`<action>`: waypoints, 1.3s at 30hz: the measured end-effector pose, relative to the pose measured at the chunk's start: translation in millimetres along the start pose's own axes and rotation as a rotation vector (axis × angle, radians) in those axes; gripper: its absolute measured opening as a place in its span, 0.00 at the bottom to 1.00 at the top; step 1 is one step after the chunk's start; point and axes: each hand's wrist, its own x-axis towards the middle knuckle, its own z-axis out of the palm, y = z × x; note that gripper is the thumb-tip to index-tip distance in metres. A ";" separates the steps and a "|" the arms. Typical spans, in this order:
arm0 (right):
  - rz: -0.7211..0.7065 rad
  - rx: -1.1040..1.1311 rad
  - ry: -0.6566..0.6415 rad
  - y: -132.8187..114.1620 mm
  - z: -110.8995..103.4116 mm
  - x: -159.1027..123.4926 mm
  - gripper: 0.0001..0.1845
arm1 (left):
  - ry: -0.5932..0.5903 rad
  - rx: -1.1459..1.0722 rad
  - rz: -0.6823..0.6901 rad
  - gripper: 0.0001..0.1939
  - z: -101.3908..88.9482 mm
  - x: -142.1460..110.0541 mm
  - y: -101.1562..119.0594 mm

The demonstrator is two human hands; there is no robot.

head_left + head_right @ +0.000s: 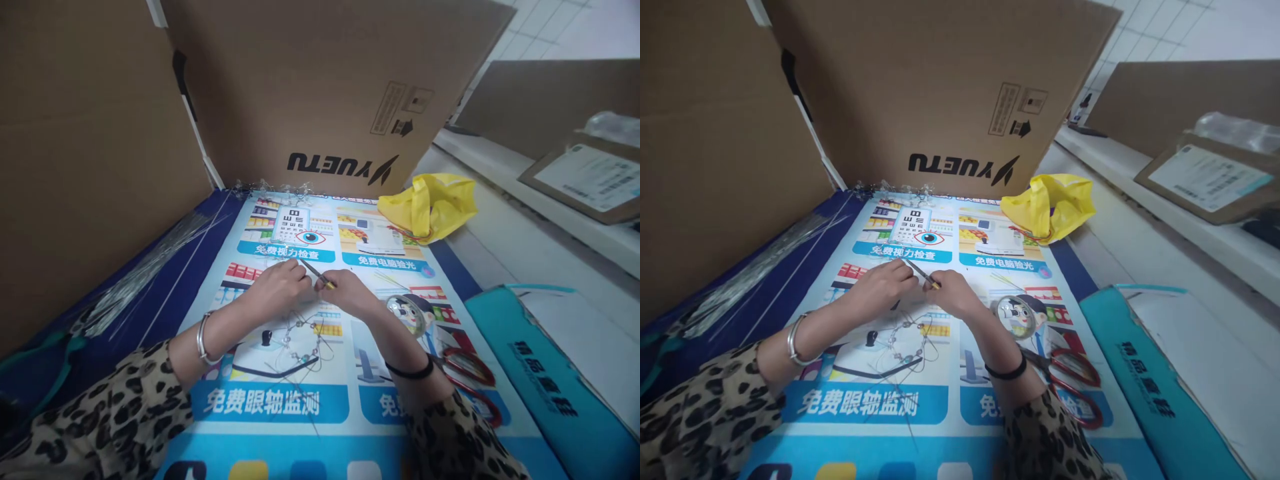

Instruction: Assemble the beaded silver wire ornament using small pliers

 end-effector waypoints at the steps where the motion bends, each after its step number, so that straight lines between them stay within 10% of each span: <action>1: 0.005 -0.006 0.011 -0.8 1.4 2.5 0.03 | -0.011 -0.011 -0.020 0.05 1.4 -0.4 -1.8; 12: 0.062 0.183 0.192 2.2 22.8 21.6 0.04 | -0.031 -0.222 -0.330 0.10 12.4 -1.2 -11.9; 22: 0.116 0.668 0.196 7.2 37.7 18.1 0.11 | 0.081 -1.256 -0.771 0.06 20.5 2.8 -10.6; 39: 0.087 0.899 0.259 8.6 49.1 22.5 0.14 | 0.337 -1.655 -0.794 0.07 33.9 3.6 6.6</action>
